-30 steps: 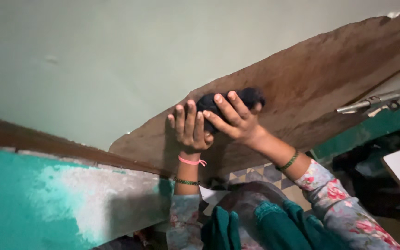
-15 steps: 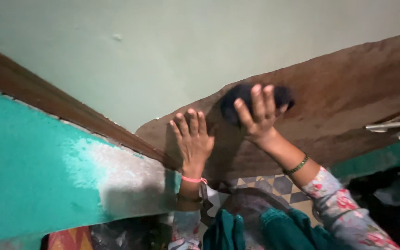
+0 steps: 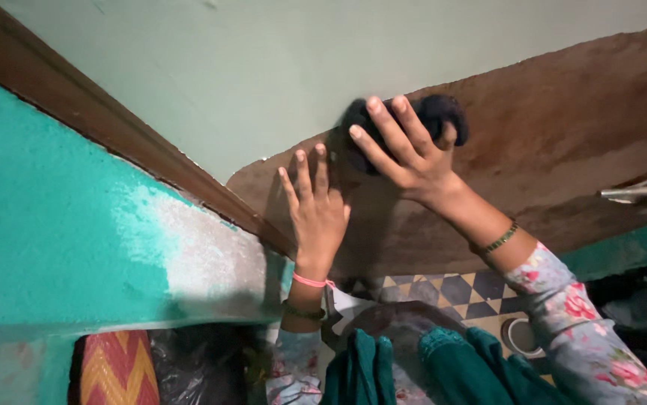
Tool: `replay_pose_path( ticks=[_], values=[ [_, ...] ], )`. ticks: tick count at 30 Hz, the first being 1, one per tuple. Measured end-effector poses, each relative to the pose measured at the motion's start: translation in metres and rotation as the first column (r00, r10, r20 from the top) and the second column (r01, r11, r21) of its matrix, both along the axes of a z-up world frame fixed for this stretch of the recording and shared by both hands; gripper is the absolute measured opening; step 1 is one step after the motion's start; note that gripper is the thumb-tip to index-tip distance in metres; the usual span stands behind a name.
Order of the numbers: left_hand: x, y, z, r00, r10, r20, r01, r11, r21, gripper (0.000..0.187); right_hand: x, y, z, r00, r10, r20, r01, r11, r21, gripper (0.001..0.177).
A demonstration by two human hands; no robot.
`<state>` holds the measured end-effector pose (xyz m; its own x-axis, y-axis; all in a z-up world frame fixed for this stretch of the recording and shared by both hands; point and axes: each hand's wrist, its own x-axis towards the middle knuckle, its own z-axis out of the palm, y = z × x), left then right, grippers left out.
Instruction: The person rubs the surface of a door with a cloth and peels away pieces of white material by hand.
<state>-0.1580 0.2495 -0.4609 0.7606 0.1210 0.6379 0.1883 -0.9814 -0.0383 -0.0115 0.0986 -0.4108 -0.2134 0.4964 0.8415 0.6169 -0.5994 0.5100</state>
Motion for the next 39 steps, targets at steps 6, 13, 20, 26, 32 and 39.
replay_pose_path(
  ticks=[6,13,20,26,32,39],
  values=[
    [0.001,0.005,-0.001,0.996,-0.037,0.075,0.037,0.999,-0.004,0.069,-0.006,0.012,0.001,1.000,0.019,0.011,-0.019,0.998,0.065,0.030],
    [-0.001,0.005,-0.001,0.997,-0.031,0.065,0.030,0.999,0.014,0.065,-0.006,0.009,-0.015,0.999,0.030,-0.021,-0.029,0.999,0.043,0.030],
    [-0.016,0.010,-0.002,0.963,-0.090,0.255,0.114,0.990,-0.079,0.058,-0.015,-0.007,-0.068,1.000,0.018,0.006,-0.016,0.961,-0.276,0.049],
    [-0.030,0.011,-0.006,0.949,-0.085,0.302,0.146,0.972,-0.185,0.060,-0.015,0.005,-0.049,0.991,0.122,-0.061,-0.133,0.962,-0.239,0.039],
    [-0.044,0.014,-0.008,0.937,-0.003,0.348,0.122,0.940,-0.319,0.055,-0.024,0.050,0.020,0.984,0.170,-0.061,-0.167,0.984,0.060,0.027],
    [-0.059,0.027,-0.012,0.908,0.088,0.410,0.115,0.888,-0.445,0.052,-0.056,0.079,-0.047,0.987,0.160,0.030,-0.150,0.967,-0.208,0.034]
  ],
)
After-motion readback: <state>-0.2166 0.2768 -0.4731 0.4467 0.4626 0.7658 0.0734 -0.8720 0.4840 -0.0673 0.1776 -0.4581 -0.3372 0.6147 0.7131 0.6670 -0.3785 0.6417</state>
